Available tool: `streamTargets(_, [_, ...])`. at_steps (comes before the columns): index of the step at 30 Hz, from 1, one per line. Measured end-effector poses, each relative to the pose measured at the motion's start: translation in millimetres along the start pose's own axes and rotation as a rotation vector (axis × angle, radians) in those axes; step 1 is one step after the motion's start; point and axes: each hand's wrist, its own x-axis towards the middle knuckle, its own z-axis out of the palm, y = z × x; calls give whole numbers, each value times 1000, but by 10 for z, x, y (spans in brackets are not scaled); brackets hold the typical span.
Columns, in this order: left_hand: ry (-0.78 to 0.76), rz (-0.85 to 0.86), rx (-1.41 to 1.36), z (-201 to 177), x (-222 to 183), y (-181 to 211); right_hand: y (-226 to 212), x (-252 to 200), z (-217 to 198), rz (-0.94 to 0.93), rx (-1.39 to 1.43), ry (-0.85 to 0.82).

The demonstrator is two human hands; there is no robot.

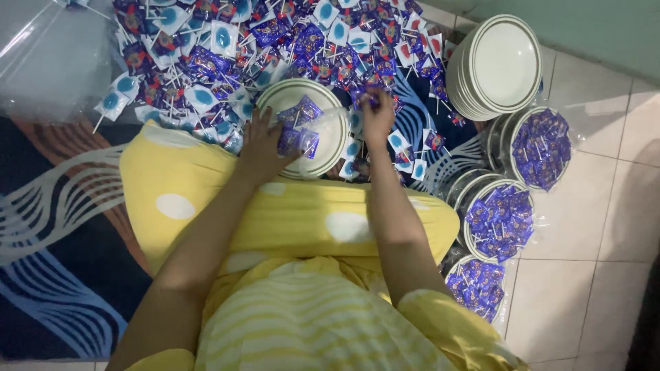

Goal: Packaging small packets into containers using plates and plastic wrap while sitting on the floor.

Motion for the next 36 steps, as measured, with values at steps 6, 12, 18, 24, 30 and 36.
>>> streamTargets(6, [340,31,146,729,168,-599,-286,-869,-513,379,154,-209])
streamTargets(12, [243,-30,110,374,64,-282,-202,-1073,159,335,203,-484])
streamTargets(18, [359,69,167,431,27,-376,0,-929,839,303,131,-355])
streamTargets(24, [270,59,158,353,63,-307,-418,-916,582,72,-110,-370])
streamTargets(30, [253,51,236,282,17,-228,-79,-931,730,-29,-222,-722])
streamTargets(36, [219,3,212,144,-46,-142,-572,-837,192,15,115,-102])
